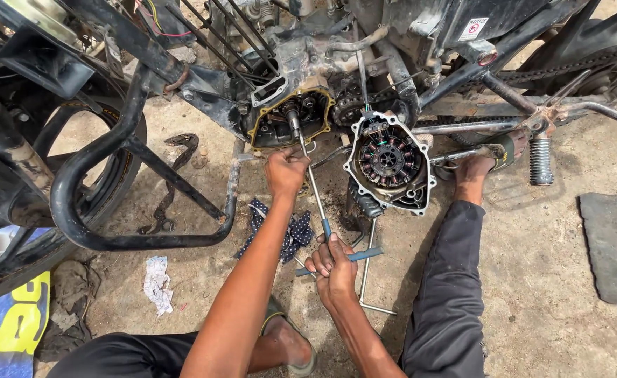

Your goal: Disassembling and cleaning components of a motorcycle engine.

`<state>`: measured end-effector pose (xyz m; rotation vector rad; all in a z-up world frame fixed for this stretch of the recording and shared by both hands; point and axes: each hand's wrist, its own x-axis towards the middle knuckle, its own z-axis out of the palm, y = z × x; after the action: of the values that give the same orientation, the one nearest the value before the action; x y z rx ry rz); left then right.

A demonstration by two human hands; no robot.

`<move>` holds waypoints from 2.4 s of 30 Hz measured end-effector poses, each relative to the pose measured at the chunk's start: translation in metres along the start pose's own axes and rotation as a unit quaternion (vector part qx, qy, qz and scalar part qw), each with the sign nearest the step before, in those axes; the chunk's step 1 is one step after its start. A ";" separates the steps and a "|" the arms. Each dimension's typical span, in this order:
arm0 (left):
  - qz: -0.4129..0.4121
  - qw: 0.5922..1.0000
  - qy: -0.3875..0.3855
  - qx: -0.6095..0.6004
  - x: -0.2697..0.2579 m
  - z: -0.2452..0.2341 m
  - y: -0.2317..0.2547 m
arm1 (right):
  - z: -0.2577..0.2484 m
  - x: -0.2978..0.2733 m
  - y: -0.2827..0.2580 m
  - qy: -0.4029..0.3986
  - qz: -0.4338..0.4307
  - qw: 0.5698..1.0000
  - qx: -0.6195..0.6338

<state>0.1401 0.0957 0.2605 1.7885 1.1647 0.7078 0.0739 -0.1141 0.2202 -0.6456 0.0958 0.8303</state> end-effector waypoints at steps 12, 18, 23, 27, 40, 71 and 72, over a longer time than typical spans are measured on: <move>0.371 0.906 0.024 0.202 -0.062 -0.043 0.047 | 0.012 -0.006 0.029 -0.204 0.054 0.962 0.172; 0.259 0.765 -0.474 0.350 -0.193 -0.064 0.071 | -0.042 0.058 0.086 -0.184 0.025 0.975 0.124; 0.329 0.855 -0.313 0.250 -0.190 -0.036 0.022 | -0.074 0.079 0.056 -0.242 -0.003 0.968 0.057; 0.331 0.870 -0.277 0.240 -0.187 -0.040 0.030 | -0.076 0.056 0.061 -0.278 -0.087 0.937 -0.191; 0.247 0.910 -0.213 -0.256 -0.179 -0.072 -0.001 | -0.062 0.058 -0.040 -0.313 -0.338 0.554 -0.694; -0.145 0.849 -0.471 -0.188 -0.028 -0.013 -0.065 | 0.011 0.002 -0.005 -0.130 0.113 0.953 0.250; -0.152 0.837 -0.487 -0.196 -0.030 -0.015 -0.067 | 0.018 -0.004 -0.009 -0.097 0.089 0.975 0.180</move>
<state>0.0876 0.0864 0.2079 1.2650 0.5070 -0.1865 0.0746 -0.1104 0.2405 -0.2146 0.1249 1.0143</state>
